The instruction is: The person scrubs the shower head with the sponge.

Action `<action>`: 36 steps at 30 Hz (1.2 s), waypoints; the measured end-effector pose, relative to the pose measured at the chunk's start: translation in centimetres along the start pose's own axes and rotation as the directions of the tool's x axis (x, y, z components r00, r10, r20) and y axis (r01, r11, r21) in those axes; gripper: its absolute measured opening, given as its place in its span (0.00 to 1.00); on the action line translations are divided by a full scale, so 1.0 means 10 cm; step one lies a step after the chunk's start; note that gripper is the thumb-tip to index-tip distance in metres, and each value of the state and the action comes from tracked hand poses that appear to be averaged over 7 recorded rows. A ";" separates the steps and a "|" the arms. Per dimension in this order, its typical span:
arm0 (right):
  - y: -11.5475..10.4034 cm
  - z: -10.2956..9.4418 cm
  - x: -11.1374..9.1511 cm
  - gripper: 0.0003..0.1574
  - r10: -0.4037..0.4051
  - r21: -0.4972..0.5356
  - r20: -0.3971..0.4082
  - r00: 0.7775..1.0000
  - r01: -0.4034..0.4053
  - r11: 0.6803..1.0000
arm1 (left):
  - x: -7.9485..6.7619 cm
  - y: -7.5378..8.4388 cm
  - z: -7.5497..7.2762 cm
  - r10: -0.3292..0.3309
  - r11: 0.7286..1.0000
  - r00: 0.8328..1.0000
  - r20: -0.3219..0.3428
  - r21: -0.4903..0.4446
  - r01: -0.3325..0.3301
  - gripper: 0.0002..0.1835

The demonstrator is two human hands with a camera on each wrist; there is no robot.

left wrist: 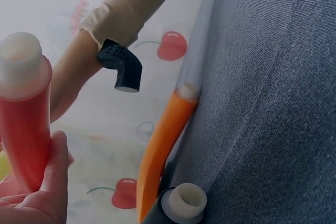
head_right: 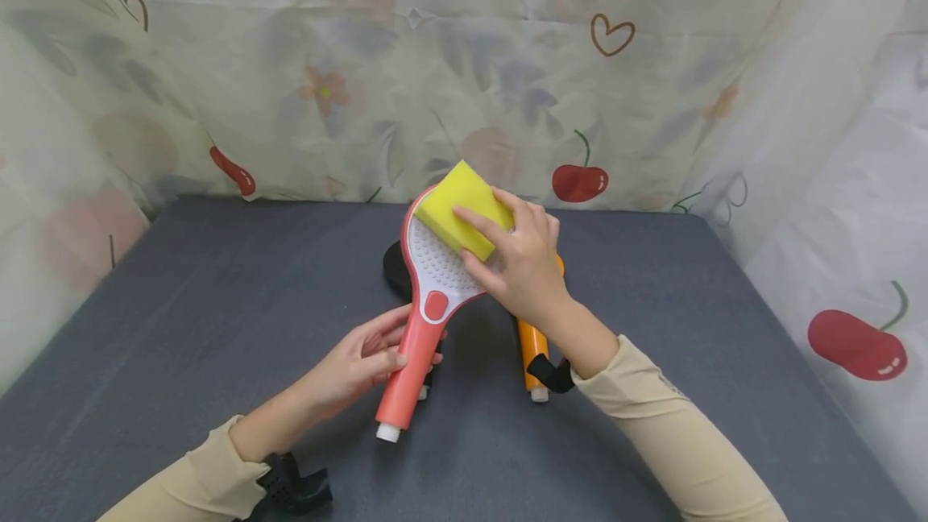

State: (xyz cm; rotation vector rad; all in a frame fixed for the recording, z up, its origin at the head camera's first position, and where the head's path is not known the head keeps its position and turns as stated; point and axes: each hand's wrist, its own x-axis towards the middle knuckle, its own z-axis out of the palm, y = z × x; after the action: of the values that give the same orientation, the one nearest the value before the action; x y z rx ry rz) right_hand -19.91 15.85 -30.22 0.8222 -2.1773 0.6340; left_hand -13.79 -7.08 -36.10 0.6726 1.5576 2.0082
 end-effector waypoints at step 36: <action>0.09 -0.02 -0.27 0.29 -0.071 -0.003 0.059 0.996 0.072 0.997 | -0.01 0.03 -0.03 0.071 0.996 0.995 -0.075 -0.053 -0.075 0.35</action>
State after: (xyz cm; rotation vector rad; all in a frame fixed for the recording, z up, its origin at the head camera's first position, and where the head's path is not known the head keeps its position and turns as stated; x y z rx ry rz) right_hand -19.00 17.58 -32.33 0.9225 -2.1910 0.5748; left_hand -13.93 -7.38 -35.90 0.6496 1.5320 2.1438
